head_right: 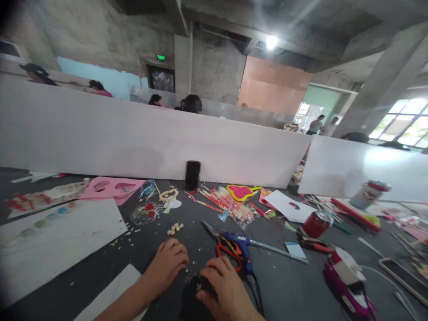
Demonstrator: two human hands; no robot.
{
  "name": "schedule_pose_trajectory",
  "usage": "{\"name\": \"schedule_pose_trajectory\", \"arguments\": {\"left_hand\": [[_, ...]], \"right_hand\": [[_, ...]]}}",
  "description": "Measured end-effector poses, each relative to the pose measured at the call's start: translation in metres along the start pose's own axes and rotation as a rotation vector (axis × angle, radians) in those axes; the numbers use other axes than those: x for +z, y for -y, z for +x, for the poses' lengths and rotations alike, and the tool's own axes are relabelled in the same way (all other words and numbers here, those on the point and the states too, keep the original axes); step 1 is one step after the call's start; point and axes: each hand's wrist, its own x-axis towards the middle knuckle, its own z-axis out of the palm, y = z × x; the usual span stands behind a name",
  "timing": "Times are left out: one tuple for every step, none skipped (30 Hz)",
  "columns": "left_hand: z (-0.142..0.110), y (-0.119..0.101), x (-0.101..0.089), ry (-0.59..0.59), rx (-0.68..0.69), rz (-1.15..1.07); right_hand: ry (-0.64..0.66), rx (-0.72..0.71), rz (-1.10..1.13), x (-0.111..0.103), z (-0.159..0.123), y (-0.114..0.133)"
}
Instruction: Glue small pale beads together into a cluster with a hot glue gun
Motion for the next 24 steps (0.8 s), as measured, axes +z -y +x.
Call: {"name": "schedule_pose_trajectory", "arguments": {"left_hand": [[0.000,-0.001,-0.002,-0.005,-0.005,-0.004],[0.000,-0.003,-0.004,-0.012,-0.017,-0.013],[0.001,-0.004,-0.007,-0.021,-0.035,-0.027],[0.001,-0.006,-0.009,-0.029,-0.054,-0.047],[0.002,-0.006,-0.011,-0.039,-0.074,-0.070],[0.002,-0.007,-0.013,-0.047,-0.092,-0.094],[0.002,-0.007,-0.014,-0.055,-0.104,-0.120],[0.003,-0.006,-0.014,-0.060,-0.111,-0.147],[0.003,-0.005,-0.013,-0.061,-0.114,-0.173],[0.003,-0.005,-0.012,-0.064,-0.119,-0.199],[0.003,-0.004,-0.011,-0.067,-0.124,-0.225],[0.003,-0.003,-0.010,-0.069,-0.127,-0.249],[0.002,-0.003,-0.008,-0.069,-0.129,-0.271],[0.002,-0.003,-0.008,-0.068,-0.131,-0.290],[0.002,-0.003,-0.007,-0.064,-0.136,-0.306],[0.002,-0.003,-0.007,-0.060,-0.142,-0.320],[0.002,-0.004,-0.007,-0.055,-0.147,-0.332],[0.002,-0.004,-0.008,-0.054,-0.152,-0.342],[0.002,-0.004,-0.008,-0.055,-0.154,-0.353],[0.002,-0.004,-0.008,-0.059,-0.154,-0.365],[0.002,-0.004,-0.008,-0.065,-0.151,-0.378],[0.002,-0.004,-0.008,-0.070,-0.150,-0.390],[0.002,-0.004,-0.008,-0.074,-0.151,-0.400],[0.001,-0.004,-0.009,-0.077,-0.155,-0.407]], "right_hand": [[-0.017,0.009,-0.005,-0.002,-0.001,-0.001],[-0.040,0.030,-0.011,-0.005,-0.002,-0.004],[-0.067,0.062,-0.019,-0.007,-0.003,-0.007],[-0.094,0.103,-0.034,-0.010,-0.006,-0.011],[-0.114,0.150,-0.054,-0.012,-0.009,-0.016],[-0.127,0.201,-0.080,-0.015,-0.012,-0.022],[-0.136,0.256,-0.109,-0.017,-0.016,-0.028],[-0.143,0.313,-0.141,-0.019,-0.019,-0.035],[-0.147,0.366,-0.169,-0.021,-0.023,-0.041],[-0.150,0.412,-0.194,-0.023,-0.027,-0.047],[-0.154,0.449,-0.214,-0.024,-0.030,-0.053],[-0.155,0.480,-0.228,-0.025,-0.033,-0.057],[-0.154,0.507,-0.239,-0.026,-0.035,-0.061],[-0.148,0.533,-0.245,-0.027,-0.036,-0.063],[-0.137,0.558,-0.247,-0.028,-0.037,-0.065],[-0.126,0.584,-0.247,-0.028,-0.038,-0.066],[-0.116,0.606,-0.244,-0.028,-0.038,-0.066],[-0.108,0.623,-0.238,-0.027,-0.038,-0.067],[-0.103,0.637,-0.232,-0.027,-0.039,-0.067],[-0.100,0.647,-0.225,-0.026,-0.039,-0.068],[-0.095,0.654,-0.221,-0.025,-0.039,-0.069],[-0.082,0.660,-0.217,-0.023,-0.038,-0.070],[-0.064,0.666,-0.214,-0.022,-0.038,-0.070],[-0.046,0.675,-0.213,-0.021,-0.037,-0.071]]}}
